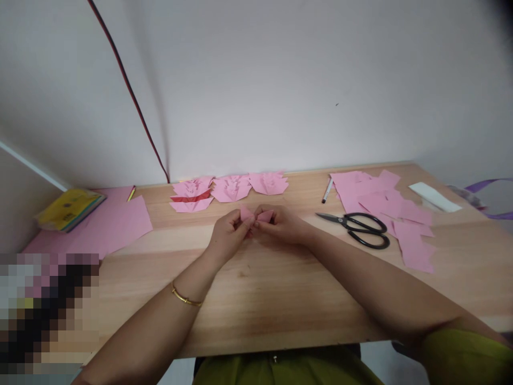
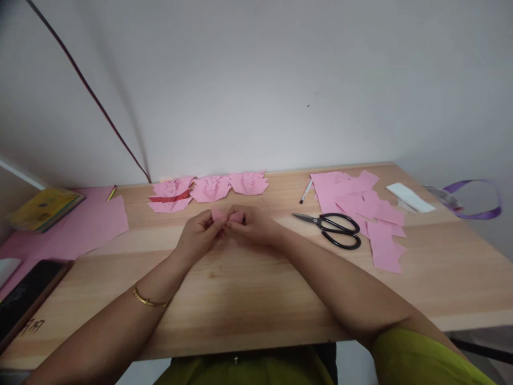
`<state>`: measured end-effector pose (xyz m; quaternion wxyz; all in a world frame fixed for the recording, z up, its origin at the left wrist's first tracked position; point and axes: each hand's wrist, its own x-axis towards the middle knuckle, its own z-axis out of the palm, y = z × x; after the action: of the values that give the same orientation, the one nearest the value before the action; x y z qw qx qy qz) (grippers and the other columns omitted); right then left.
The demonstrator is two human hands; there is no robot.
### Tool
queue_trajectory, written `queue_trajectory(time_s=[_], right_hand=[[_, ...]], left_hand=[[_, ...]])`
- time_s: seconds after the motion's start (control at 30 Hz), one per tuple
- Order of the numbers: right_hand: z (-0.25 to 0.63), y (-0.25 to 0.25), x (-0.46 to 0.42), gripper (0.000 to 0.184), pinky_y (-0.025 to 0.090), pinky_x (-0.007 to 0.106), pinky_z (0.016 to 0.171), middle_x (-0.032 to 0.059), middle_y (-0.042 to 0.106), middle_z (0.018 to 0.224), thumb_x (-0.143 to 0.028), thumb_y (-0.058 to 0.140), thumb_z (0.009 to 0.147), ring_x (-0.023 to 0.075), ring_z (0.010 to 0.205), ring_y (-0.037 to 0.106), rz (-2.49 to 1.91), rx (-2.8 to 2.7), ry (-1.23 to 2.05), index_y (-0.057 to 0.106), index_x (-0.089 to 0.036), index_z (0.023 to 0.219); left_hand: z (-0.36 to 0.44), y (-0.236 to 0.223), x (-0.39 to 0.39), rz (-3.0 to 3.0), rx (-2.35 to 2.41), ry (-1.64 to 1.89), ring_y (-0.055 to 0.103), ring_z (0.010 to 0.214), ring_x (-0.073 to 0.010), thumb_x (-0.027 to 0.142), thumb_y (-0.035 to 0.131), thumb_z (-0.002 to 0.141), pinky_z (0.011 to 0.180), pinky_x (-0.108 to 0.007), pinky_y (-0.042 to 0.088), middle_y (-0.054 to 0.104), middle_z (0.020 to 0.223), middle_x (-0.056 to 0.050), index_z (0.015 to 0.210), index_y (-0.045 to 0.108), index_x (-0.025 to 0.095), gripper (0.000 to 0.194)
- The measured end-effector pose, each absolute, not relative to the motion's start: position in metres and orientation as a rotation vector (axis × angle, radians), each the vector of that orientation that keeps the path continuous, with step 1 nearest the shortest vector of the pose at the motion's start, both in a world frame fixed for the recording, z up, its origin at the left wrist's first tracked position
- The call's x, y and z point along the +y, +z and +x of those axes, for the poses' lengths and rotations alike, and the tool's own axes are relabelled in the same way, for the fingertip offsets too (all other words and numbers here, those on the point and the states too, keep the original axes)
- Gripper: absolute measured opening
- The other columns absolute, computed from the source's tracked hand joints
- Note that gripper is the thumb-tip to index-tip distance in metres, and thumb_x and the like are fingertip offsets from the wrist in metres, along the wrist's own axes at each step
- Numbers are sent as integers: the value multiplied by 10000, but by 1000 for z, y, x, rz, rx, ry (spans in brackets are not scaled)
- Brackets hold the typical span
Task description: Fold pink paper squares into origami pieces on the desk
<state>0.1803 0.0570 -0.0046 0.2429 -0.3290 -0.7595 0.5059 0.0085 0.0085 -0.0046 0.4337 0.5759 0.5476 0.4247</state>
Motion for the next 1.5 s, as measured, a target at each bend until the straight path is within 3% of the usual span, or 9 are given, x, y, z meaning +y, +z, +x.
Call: queue_trajectory(time_s=[0.53,1.5], right_hand=[[179,-1,57,321,423,251,655,47,619,853,-450,531,835,137,738,554,-888,-2083,1304,589,-145,753],[180,-6,60,296,460,276,697,47,638,848,-455,566,820,160,781,588,-843,-2041,1308,619,-164,812]], left_hand=[[6,-7,8,1520,1469,1058,523,538,-105,392,516,843,525,-208,384,566,570,29,712,557,175,257],[7,-3,8,1469,1385,1055,527,560,-101,397,536,824,543,-208,424,575,623,12,718,585,160,264]])
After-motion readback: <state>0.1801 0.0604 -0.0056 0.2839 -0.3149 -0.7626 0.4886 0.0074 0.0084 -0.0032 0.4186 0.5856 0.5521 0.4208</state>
